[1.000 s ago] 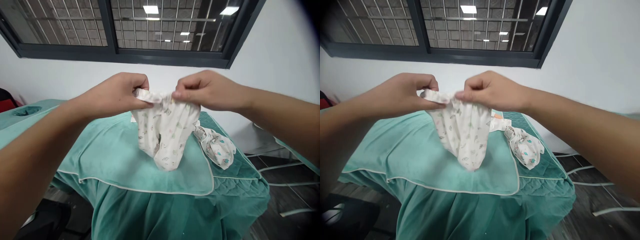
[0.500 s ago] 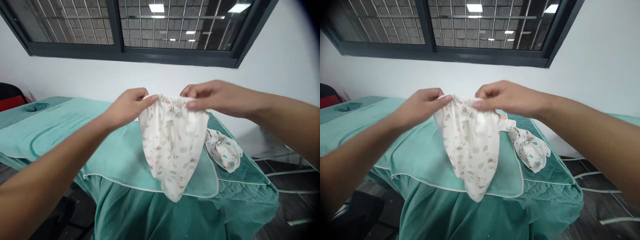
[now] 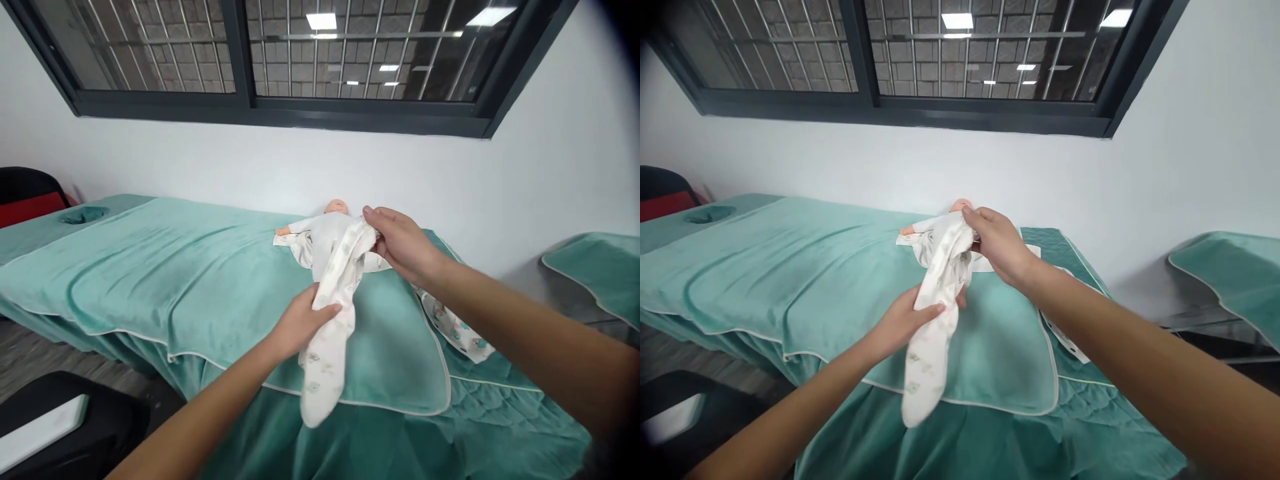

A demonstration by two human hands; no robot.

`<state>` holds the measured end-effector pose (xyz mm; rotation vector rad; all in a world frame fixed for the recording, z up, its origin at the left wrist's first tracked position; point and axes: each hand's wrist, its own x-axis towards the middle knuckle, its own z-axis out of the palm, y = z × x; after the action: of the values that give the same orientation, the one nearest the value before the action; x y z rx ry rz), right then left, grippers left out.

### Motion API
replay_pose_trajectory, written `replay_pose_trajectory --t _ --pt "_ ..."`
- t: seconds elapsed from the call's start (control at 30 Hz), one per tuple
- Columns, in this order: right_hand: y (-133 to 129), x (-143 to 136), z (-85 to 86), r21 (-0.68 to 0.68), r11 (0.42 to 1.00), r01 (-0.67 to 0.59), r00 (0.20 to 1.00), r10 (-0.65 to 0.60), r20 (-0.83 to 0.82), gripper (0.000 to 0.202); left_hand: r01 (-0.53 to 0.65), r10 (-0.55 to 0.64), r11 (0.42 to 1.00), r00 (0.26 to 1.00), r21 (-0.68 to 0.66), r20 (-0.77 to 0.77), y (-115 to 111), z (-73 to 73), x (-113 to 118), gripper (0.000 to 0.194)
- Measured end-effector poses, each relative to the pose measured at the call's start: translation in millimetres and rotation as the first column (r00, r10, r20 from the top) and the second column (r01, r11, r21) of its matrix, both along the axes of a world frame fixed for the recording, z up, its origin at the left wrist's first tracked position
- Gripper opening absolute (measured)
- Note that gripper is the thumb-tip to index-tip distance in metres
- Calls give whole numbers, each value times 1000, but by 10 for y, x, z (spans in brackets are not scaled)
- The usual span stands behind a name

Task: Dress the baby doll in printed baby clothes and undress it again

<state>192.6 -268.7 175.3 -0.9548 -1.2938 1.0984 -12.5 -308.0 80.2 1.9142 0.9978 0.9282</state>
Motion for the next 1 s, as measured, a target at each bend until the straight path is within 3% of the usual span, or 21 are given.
replay_pose_trajectory --t 0.07,0.13,0.2,0.27,0.3,0.33,0.37,0.43,0.47,0.57,0.63,0.7,0.8,0.9,1.0 --pt "82 35 -178 -26 994 109 994 -108 24 37 -82 83 996 995 -18 56 37 45 -169 35" --pt "104 28 -369 -128 988 92 985 -71 158 35 -194 186 980 972 47 143 92 171 -308 36" --pt "77 -34 -537 -318 938 -141 913 247 324 28 -259 247 965 950 44 192 156 292 -371 38" --pt "54 -118 -648 -507 765 -398 653 624 429 23 -325 334 942 920 -78 205 245 331 -357 42" --pt "68 -150 -680 -538 713 -448 519 698 493 23 -372 397 915 897 -154 195 308 311 -333 45" --pt "111 -166 -700 -516 729 -450 435 683 587 24 -418 455 882 874 -217 167 385 268 -304 48" --pt "189 -160 -711 -430 804 -410 412 585 699 25 -449 491 854 863 -264 119 479 207 -275 53" --pt "462 -75 -735 -125 962 -243 462 228 857 25 -447 465 843 885 -299 -15 707 72 -229 59" --pt "653 0 -756 30 989 -146 494 47 868 22 -429 427 857 901 -285 -72 838 15 -210 59" --pt "1368 301 -882 354 929 109 562 -351 749 26 -368 353 894 930 -257 -103 1264 -75 -126 51" --pt "1873 505 -998 379 894 241 559 -447 699 41 -334 341 876 939 -348 -44 1548 -91 -28 54" --pt "2331 675 -1105 269 891 366 551 -440 709 62 -288 337 829 941 -480 18 1804 -121 97 63" --pt "2870 845 -1208 33 913 408 584 -288 759 90 -178 319 753 941 -634 116 2081 -224 273 76" --pt "3228 909 -1252 -120 908 402 605 -165 779 108 39 211 698 943 -715 258 2227 -350 388 84" --pt "3436 895 -1262 -165 901 401 602 -123 789 114 197 119 652 927 -732 355 2322 -435 432 88"
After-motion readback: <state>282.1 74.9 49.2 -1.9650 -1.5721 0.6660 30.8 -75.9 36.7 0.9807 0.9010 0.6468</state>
